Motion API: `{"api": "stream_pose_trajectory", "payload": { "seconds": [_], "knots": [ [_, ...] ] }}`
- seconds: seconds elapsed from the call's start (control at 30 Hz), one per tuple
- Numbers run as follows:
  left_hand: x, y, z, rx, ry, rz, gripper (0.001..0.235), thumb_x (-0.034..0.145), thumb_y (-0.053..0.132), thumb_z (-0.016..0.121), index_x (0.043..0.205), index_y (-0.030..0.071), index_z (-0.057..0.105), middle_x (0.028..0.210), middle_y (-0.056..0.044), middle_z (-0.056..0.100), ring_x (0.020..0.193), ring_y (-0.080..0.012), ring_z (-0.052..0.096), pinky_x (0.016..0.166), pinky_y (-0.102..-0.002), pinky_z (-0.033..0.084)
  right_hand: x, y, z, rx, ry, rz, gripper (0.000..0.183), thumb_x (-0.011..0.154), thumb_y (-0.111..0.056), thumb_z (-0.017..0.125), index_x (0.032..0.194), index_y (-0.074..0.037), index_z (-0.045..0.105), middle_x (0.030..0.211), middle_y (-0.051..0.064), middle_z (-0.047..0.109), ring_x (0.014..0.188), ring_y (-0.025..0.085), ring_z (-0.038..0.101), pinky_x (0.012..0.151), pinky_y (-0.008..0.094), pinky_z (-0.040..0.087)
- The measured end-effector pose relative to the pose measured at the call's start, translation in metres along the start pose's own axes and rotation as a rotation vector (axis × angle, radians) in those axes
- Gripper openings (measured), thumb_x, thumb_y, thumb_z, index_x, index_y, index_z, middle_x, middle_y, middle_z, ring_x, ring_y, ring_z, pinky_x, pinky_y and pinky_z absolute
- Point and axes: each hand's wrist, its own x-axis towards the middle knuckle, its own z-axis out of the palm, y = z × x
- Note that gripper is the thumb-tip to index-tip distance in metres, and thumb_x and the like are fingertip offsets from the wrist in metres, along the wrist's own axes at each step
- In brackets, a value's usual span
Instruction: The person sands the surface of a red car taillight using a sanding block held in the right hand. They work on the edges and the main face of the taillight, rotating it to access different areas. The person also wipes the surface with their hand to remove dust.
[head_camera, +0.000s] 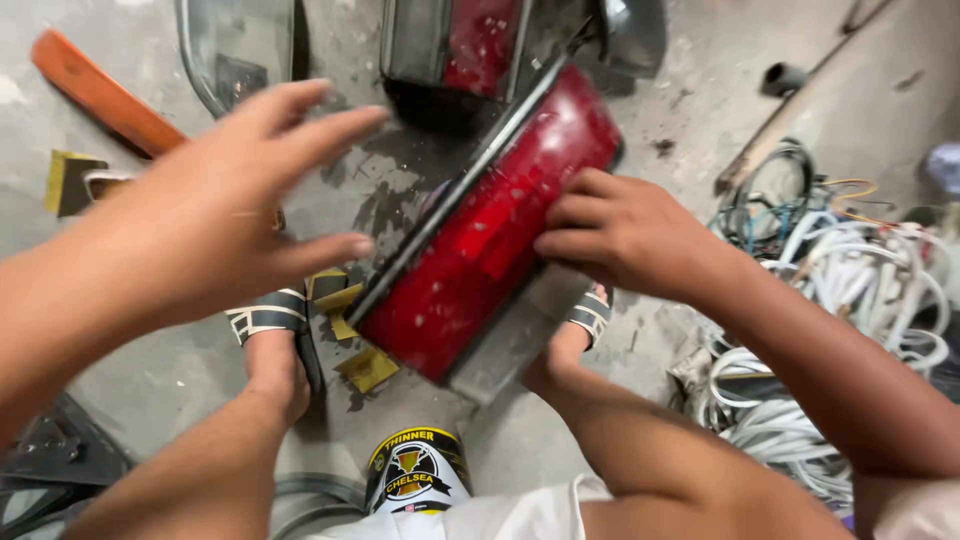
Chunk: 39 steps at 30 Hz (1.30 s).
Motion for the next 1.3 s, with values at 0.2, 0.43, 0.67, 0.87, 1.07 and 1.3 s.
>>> {"api": "stream_pose_trajectory", "payload": {
  "seconds": [0.2,0.43,0.67,0.87,1.07,1.3],
  "knots": [
    [-0.087,0.051,-0.031,0.003,0.139,-0.027,0.087,0.077,0.045,0.081,0.156,0.027,0.049,0.153,-0.009,0.049,0.118,-0.0304,0.061,0.090,-0.050,0.051,0.010,-0.010,0.013,0.087,0.034,-0.090,0.009,0.099,-0.016,0.069,0.098,-0.009,0.074,0.098,0.008,0.070,0.086,0.031,0.059,0.083,0.043,0.049],
    [-0.111,0.087,0.035,0.229,0.241,0.003,0.091,0.075,0.050,0.085,0.152,0.019,0.049,0.148,-0.026,0.051,0.128,-0.0447,0.055,0.097,-0.058,0.049,0.028,-0.040,0.052,0.065,-0.065,-0.030,0.026,0.076,-0.003,0.077,0.099,-0.014,0.080,0.116,0.003,0.075,0.116,0.033,0.060,0.095,0.046,0.050],
    [-0.101,0.064,0.090,0.266,0.234,-0.106,0.076,0.079,0.046,0.084,0.145,0.023,0.053,0.132,-0.013,0.060,0.122,-0.0385,0.062,0.091,-0.062,0.053,0.029,-0.080,0.058,-0.018,0.006,-0.003,0.028,0.070,-0.015,0.077,0.096,-0.024,0.075,0.091,-0.001,0.063,0.096,0.027,0.061,0.081,0.041,0.053],
    [-0.093,0.069,0.097,0.285,0.333,-0.079,0.071,0.079,0.039,0.086,0.140,0.015,0.058,0.116,-0.014,0.061,0.108,-0.0375,0.063,0.088,-0.059,0.049,-0.006,-0.024,0.057,0.008,0.022,0.083,0.034,0.070,-0.006,0.078,0.101,-0.018,0.077,0.096,0.008,0.067,0.098,0.038,0.062,0.087,0.048,0.053],
    [-0.093,0.083,0.081,0.347,0.438,-0.075,0.067,0.074,0.036,0.091,0.130,0.012,0.064,0.107,-0.014,0.063,0.100,-0.0365,0.062,0.089,-0.063,0.045,0.017,-0.065,0.060,0.043,0.004,-0.009,0.031,0.071,-0.006,0.077,0.099,-0.018,0.076,0.088,0.005,0.064,0.091,0.032,0.061,0.081,0.044,0.053],
    [-0.127,0.095,0.046,0.277,0.410,-0.060,0.069,0.080,0.031,0.087,0.140,0.011,0.060,0.112,-0.017,0.063,0.103,-0.0380,0.063,0.093,-0.064,0.044,0.033,-0.087,0.058,0.019,-0.035,-0.071,0.038,0.064,-0.005,0.078,0.099,-0.018,0.075,0.085,0.003,0.062,0.088,0.030,0.061,0.079,0.043,0.052]
  ]
}}
